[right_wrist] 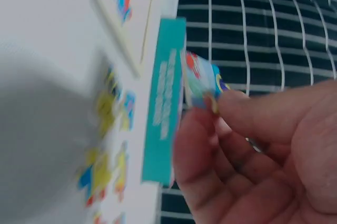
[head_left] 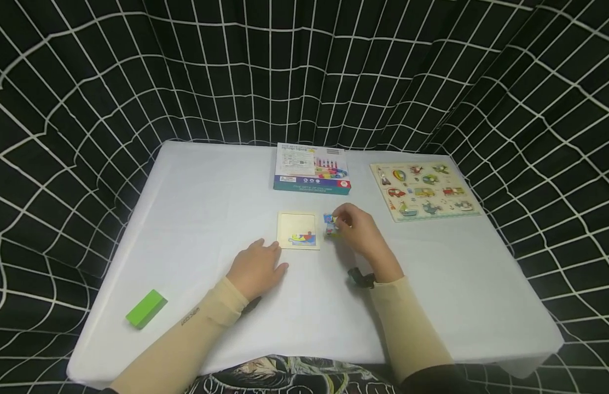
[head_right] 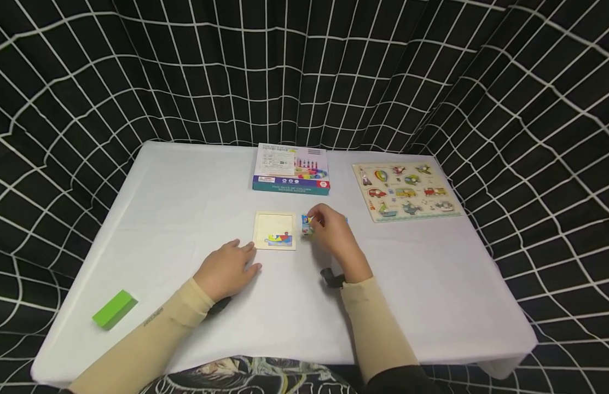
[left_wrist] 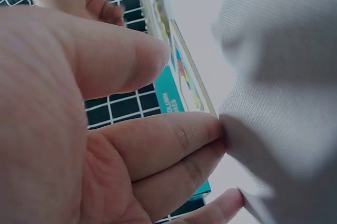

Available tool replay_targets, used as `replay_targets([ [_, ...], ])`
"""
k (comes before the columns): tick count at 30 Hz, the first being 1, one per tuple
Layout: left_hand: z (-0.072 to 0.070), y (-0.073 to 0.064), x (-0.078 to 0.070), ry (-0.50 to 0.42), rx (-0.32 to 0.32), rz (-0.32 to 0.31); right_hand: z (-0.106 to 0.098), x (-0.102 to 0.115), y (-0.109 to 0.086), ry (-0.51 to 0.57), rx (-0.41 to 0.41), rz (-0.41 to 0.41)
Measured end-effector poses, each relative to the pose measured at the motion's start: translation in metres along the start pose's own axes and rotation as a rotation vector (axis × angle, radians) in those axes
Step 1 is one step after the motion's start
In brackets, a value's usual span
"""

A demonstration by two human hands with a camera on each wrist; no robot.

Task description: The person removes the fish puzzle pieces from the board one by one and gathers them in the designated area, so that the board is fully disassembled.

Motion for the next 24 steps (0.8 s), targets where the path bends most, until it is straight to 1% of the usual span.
replay_targets([
  [2,0.000,0.000,0.000,-0.003,-0.001,-0.005,0.001,-0.014,-0.003,-0.011,0.067,0.037],
  [4,0.000,0.000,0.001,-0.004,0.004,-0.011,0.005,-0.023,-0.006,-0.023,0.131,0.058],
  [6,0.001,0.000,0.002,-0.008,0.007,-0.014,0.011,-0.027,-0.010,-0.025,0.168,0.069],
  [7,0.002,0.001,0.002,-0.009,0.008,-0.013,0.014,-0.029,-0.011,-0.026,0.170,0.077],
  [10,0.004,0.002,0.001,-0.018,0.012,-0.007,0.018,-0.030,-0.014,-0.035,0.149,0.123],
  [14,0.005,0.002,0.001,-0.021,0.012,-0.006,0.021,-0.032,-0.014,-0.067,0.114,0.156],
  [18,0.006,0.002,0.002,-0.015,0.008,-0.007,0.024,-0.031,-0.015,-0.104,0.097,0.146],
  [21,0.006,0.002,0.003,-0.010,0.005,-0.004,0.025,-0.025,-0.016,-0.129,0.087,0.138],
  [22,0.006,0.002,0.003,-0.009,0.004,-0.003,0.025,-0.022,-0.016,-0.135,0.079,0.127],
  [24,0.005,0.002,0.004,-0.006,0.003,-0.001,0.026,-0.012,-0.014,-0.132,0.068,0.078],
])
Point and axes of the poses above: each hand's wrist, its own y-axis towards the middle knuckle, its own z-axis out of the palm, x = y × z, the point moved 7 cm from there along y, towards the middle knuckle, and after that the axes turned 3 degrees about z, right-handed, at the moved point
